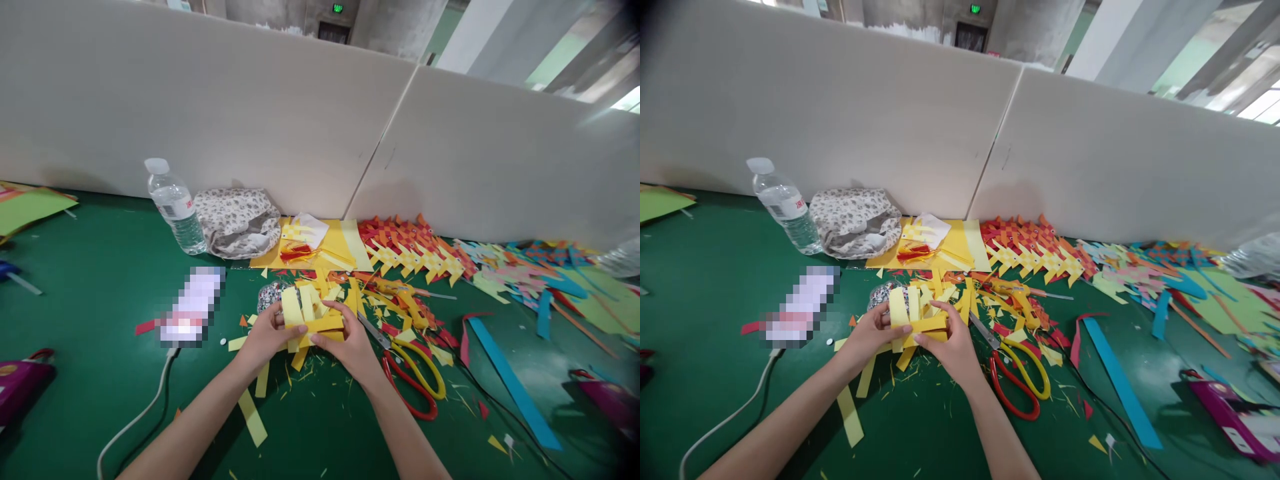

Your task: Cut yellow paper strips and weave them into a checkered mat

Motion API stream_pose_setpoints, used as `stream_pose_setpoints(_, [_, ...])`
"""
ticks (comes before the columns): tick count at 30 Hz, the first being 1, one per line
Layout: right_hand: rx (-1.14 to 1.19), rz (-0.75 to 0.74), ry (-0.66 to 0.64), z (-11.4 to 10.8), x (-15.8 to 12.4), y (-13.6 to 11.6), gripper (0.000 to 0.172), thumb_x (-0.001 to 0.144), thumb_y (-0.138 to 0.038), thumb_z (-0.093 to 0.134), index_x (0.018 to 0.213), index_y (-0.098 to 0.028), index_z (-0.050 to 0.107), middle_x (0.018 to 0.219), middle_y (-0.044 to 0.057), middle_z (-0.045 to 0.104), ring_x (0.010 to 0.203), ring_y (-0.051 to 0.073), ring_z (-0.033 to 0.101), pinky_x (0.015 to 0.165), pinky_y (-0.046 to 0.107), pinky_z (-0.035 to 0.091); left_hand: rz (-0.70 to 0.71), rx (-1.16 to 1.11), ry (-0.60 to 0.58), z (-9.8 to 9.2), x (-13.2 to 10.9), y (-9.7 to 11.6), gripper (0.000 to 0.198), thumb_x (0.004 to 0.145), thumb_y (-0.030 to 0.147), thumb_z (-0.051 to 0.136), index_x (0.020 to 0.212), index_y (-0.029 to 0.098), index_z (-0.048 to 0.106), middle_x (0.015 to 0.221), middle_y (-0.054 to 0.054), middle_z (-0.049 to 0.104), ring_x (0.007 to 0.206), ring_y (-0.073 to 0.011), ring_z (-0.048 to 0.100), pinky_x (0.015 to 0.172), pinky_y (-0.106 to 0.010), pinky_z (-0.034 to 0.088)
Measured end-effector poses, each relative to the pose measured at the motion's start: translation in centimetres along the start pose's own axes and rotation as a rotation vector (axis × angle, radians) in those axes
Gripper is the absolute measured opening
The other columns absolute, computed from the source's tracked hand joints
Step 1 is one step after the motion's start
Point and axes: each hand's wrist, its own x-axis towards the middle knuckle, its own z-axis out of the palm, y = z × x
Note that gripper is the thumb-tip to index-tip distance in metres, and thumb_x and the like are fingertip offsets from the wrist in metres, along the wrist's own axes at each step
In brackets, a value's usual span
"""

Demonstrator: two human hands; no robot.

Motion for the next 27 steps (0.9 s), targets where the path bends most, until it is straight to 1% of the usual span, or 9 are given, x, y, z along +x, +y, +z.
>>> stream_pose_setpoints(7, [-0.045, -0.024, 0.014, -0.1, 0.0, 0.2, 0.056, 0.059, -0.023, 0.073, 0.109, -0.025, 0.048, 0.087, 0.000, 0.064, 0.076, 0.018, 0.063, 0.068, 0.030, 0.051, 0.030, -0.027, 0.001, 0.1, 0.1, -0.1, 0.050, 0.059, 0.019, 0.074, 0.104, 0.016, 0.052, 0.093, -0.009, 0.069, 0.083, -0.0232, 0.065, 0.076, -0.034, 0.051])
stream_pose_setpoints(9, [-0.022, -0.029, -0.002, -0.1, 0.0, 0.1, 0.054, 0.061, -0.022, 0.072, 0.109, -0.025, 0.047, 0.088, 0.000, 0.064, 0.079, 0.018, 0.062, 0.070, 0.029, 0.051, 0.037, -0.019, 0.000, 0.1, 0.1, -0.2, 0.050, 0.059, 0.019, 0.074, 0.104, 0.016, 0.052, 0.095, -0.009, 0.069, 0.086, -0.0227, 0.064, 0.078, -0.034, 0.050])
stream_pose_setpoints(12, [-0.008, -0.025, -0.013, 0.0, -0.1, -0.2, 0.054, 0.062, -0.022, 0.071, 0.110, -0.025, 0.046, 0.091, 0.001, 0.064, 0.081, 0.019, 0.062, 0.070, 0.029, 0.051, 0.020, 0.004, 0.007, 0.1, 0.0, -0.2, 0.049, 0.059, 0.019, 0.074, 0.102, 0.016, 0.051, 0.096, -0.009, 0.068, 0.086, -0.0220, 0.064, 0.077, -0.033, 0.050])
stream_pose_setpoints(16, [-0.070, -0.026, -0.009, 0.2, -0.4, -0.4, 0.049, 0.062, -0.024, 0.071, 0.107, -0.026, 0.049, 0.091, 0.001, 0.063, 0.081, 0.020, 0.062, 0.068, 0.029, 0.051, 0.014, 0.017, -0.014, 0.3, -0.1, -0.1, 0.052, 0.057, 0.019, 0.075, 0.104, 0.016, 0.052, 0.099, -0.009, 0.067, 0.086, -0.0228, 0.064, 0.075, -0.032, 0.051])
stream_pose_setpoints(18, [-0.083, -0.020, -0.030, 0.2, -0.4, -0.4, 0.048, 0.063, -0.023, 0.071, 0.106, -0.026, 0.049, 0.090, 0.001, 0.064, 0.082, 0.020, 0.062, 0.069, 0.029, 0.051, 0.038, 0.012, -0.015, 0.5, -0.2, 0.1, 0.048, 0.059, 0.020, 0.074, 0.103, 0.016, 0.054, 0.100, -0.009, 0.067, 0.087, -0.0232, 0.063, 0.076, -0.032, 0.050])
stream_pose_setpoints(20, [-0.062, -0.012, -0.050, 0.0, -0.3, -0.4, 0.049, 0.064, -0.023, 0.070, 0.107, -0.025, 0.048, 0.089, 0.002, 0.065, 0.082, 0.020, 0.062, 0.070, 0.030, 0.051, 0.049, 0.011, 0.010, 0.6, -0.2, 0.3, 0.045, 0.060, 0.019, 0.073, 0.102, 0.016, 0.056, 0.100, -0.009, 0.067, 0.086, -0.0228, 0.064, 0.076, -0.032, 0.050])
stream_pose_setpoints(22, [-0.058, -0.005, -0.028, -0.3, -0.2, -0.4, 0.049, 0.063, -0.024, 0.070, 0.107, -0.024, 0.048, 0.086, 0.002, 0.066, 0.081, 0.021, 0.064, 0.070, 0.031, 0.051, 0.038, 0.030, 0.052, 0.6, -0.3, 0.6, 0.044, 0.060, 0.018, 0.073, 0.101, 0.016, 0.056, 0.101, -0.009, 0.067, 0.085, -0.0222, 0.064, 0.076, -0.032, 0.050])
stream_pose_setpoints(24, [-0.083, 0.001, 0.028, -0.6, 0.0, -0.4, 0.050, 0.062, -0.025, 0.072, 0.105, -0.022, 0.048, 0.082, 0.002, 0.067, 0.077, 0.021, 0.065, 0.070, 0.032, 0.051, 0.026, 0.056, 0.085, 0.6, -0.4, 0.8, 0.046, 0.059, 0.018, 0.074, 0.102, 0.016, 0.056, 0.103, -0.009, 0.066, 0.087, -0.0225, 0.064, 0.076, -0.032, 0.050])
stream_pose_setpoints(27, [-0.105, -0.001, 0.083, -0.9, 0.1, -0.6, 0.050, 0.060, -0.027, 0.073, 0.104, -0.021, 0.049, 0.077, 0.002, 0.067, 0.075, 0.021, 0.065, 0.068, 0.031, 0.052, 0.026, 0.078, 0.102, 0.6, -0.5, 0.9, 0.045, 0.060, 0.019, 0.073, 0.103, 0.016, 0.057, 0.108, -0.009, 0.064, 0.090, -0.0232, 0.063, 0.076, -0.032, 0.050])
